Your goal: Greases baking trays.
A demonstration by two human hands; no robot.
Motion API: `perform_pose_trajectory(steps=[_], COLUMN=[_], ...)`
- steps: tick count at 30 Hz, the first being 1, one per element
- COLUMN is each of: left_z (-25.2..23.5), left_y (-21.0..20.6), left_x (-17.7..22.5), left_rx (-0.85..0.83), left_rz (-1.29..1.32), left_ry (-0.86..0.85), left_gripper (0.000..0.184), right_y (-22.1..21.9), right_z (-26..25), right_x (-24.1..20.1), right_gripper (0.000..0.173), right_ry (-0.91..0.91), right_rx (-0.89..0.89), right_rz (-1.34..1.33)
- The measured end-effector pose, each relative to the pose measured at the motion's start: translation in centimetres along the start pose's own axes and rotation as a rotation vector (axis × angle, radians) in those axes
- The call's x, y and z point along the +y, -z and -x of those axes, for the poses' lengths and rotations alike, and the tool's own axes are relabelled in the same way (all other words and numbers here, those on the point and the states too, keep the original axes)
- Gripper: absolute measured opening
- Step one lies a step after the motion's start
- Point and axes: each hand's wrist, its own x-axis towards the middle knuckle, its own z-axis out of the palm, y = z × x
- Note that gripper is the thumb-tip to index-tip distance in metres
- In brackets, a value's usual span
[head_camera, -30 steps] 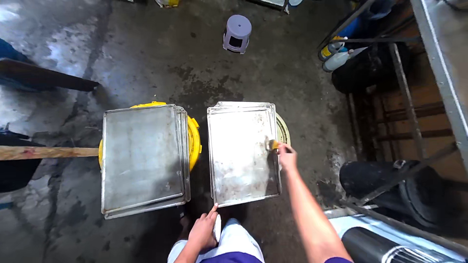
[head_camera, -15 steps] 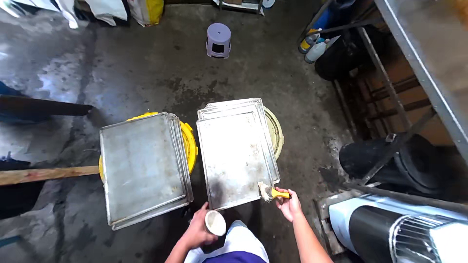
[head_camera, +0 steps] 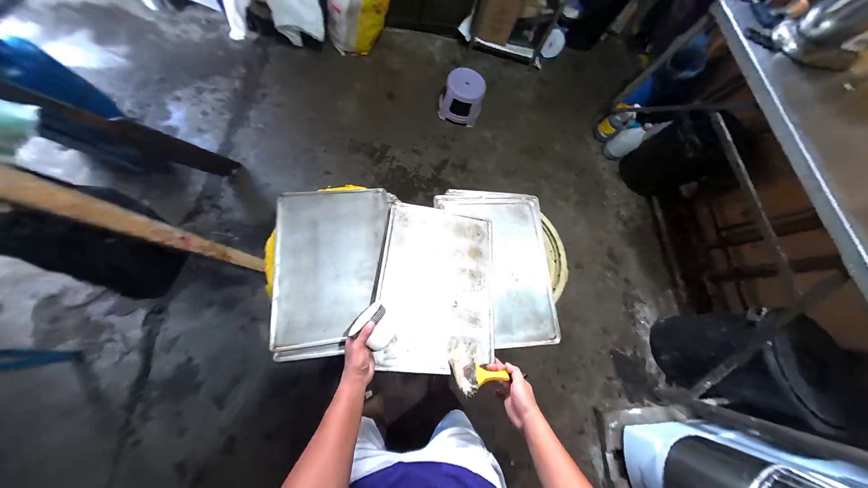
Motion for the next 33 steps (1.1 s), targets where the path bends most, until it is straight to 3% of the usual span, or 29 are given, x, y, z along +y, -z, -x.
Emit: perform_pose_trajectory(steps=[3,6,11,13,15,17,20,22,24,27,29,31,33], left_z=[0.9,0.0,-3.3,-2.7,-1.0,0.9,3.7,5.1,5.6,4.9,4.5,4.8,5.3], left_y=[4.2,7.9,12.1,11.1,9.0,6.4,1.8,-1.3,-3.6,-5.4,-6.0,-6.9,-7.9], left_x=[4.4,8.2,12.1,13.1,13.3,12.5,10.6,9.4,8.0,4.1,0.9,-2.1,-5.3], left_rx=[0.055,0.052,-0.123,-0.259,-0.393,-0.550,-0.772,-0.882,-0.946,-0.985,-1.018,-1.090,-1.177], left_rz=[0.037,0.009,-0.558,-0.771,-0.951,-1.073,-1.143,-1.171,-1.227,-1.258,-1.351,-1.519,-1.729], left_ry=[-0.030,-0.106,-0.257,-0.348,-0.403,-0.431,-0.500,-0.534,-0.486,-0.368,-0.253,-0.143,-0.074], left_gripper=[0.039,0.050,0.121,0.129,0.121,0.112,0.104,0.101,0.101,0.106,0.111,0.112,0.102], right_y=[-4.8,-9.6,-15.4,-16.4,-16.3,-15.7,-14.9,-14.1,-11.9,-5.9,-1.2,2.3,2.4], right_z=[1.8,2.7,3.2,5.3,8.0,10.4,12.0,11.7,10.6,8.5,6.0,2.1,-1.0], right_x=[0.6,0.8,-0.8,-3.4,-5.8,-8.0,-9.7,-9.6,-9.7,-11.0,-11.8,-11.5,-10.0], right_gripper=[0.045,0.046,0.059,0.060,0.048,0.028,0.022,0.023,0.022,0.025,0.022,0.022,0.029], right_ry=[0.037,0.073,0.163,0.245,0.423,0.678,0.930,0.911,0.722,0.490,0.591,0.753,0.691], right_rx=[-0.076,-0.136,-0.157,-0.198,-0.384,-0.570,-0.707,-0.750,-0.758,-0.557,-0.262,0.092,0.275], right_rz=[0.019,0.032,0.071,0.046,0.043,0.268,0.746,0.829,0.671,0.313,0.224,0.392,0.730])
